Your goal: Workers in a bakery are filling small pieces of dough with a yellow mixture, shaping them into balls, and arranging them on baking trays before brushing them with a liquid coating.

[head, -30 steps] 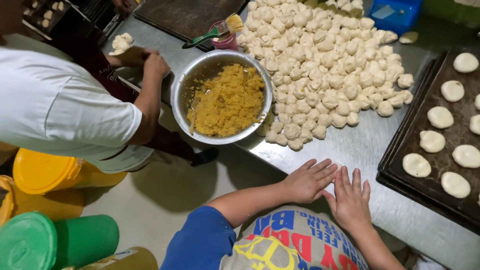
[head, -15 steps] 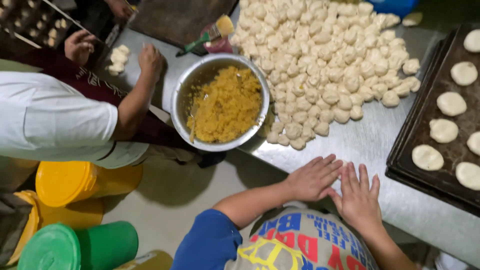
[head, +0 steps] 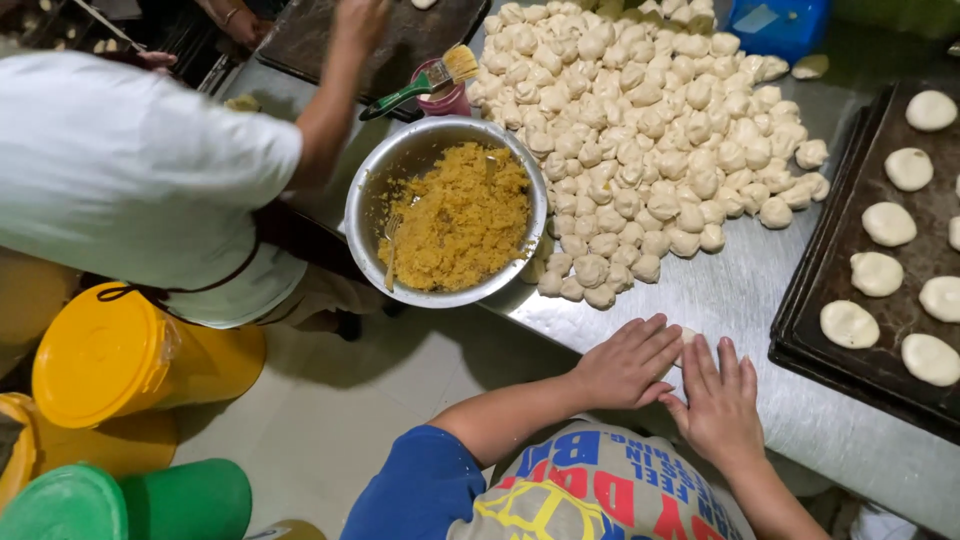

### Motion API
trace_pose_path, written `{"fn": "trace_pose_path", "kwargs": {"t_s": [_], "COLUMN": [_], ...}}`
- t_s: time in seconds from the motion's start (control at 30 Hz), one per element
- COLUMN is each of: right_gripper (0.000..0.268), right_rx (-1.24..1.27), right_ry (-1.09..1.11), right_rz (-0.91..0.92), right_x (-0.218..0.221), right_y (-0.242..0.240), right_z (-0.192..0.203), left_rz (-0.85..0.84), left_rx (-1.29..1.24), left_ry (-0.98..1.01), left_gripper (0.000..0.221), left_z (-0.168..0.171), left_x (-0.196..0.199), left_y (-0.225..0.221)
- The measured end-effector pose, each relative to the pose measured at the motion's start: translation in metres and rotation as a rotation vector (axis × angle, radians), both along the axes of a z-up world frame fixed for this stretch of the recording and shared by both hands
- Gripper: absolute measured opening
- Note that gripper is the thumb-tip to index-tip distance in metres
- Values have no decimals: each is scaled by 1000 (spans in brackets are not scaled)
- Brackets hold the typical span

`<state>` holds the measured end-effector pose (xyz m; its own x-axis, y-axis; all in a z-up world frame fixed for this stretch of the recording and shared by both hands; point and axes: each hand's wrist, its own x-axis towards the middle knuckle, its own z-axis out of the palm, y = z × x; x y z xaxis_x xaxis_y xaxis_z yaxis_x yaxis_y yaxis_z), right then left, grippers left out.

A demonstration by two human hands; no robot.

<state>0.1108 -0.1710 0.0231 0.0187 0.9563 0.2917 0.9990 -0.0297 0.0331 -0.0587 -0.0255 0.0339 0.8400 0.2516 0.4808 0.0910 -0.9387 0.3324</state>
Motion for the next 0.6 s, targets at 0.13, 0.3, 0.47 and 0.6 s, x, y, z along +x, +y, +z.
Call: {"fn": "trace_pose_path", "kwargs": {"t_s": [0.13, 0.3, 0.47, 0.6], "right_gripper": [83, 60, 47, 30], "right_rx": [-86, 88, 17, 289], "right_ry": [279, 315, 224, 334], "right_rz": [-81, -238, -390, -259], "right_x": [4, 24, 24, 31], "right_y": [6, 23, 35, 44], "right_z": [8, -39, -53, -54], "left_rz": [-15, 27, 26, -137], "left_rx": [-29, 56, -9, -137], "left_ry": [-40, -270, -333, -437], "left_gripper": [67, 67, 63, 58], "left_z": [1, -7, -14, -18], "left_x": [-2, 5, 8, 15], "left_y": [1, 3, 6, 14]}}
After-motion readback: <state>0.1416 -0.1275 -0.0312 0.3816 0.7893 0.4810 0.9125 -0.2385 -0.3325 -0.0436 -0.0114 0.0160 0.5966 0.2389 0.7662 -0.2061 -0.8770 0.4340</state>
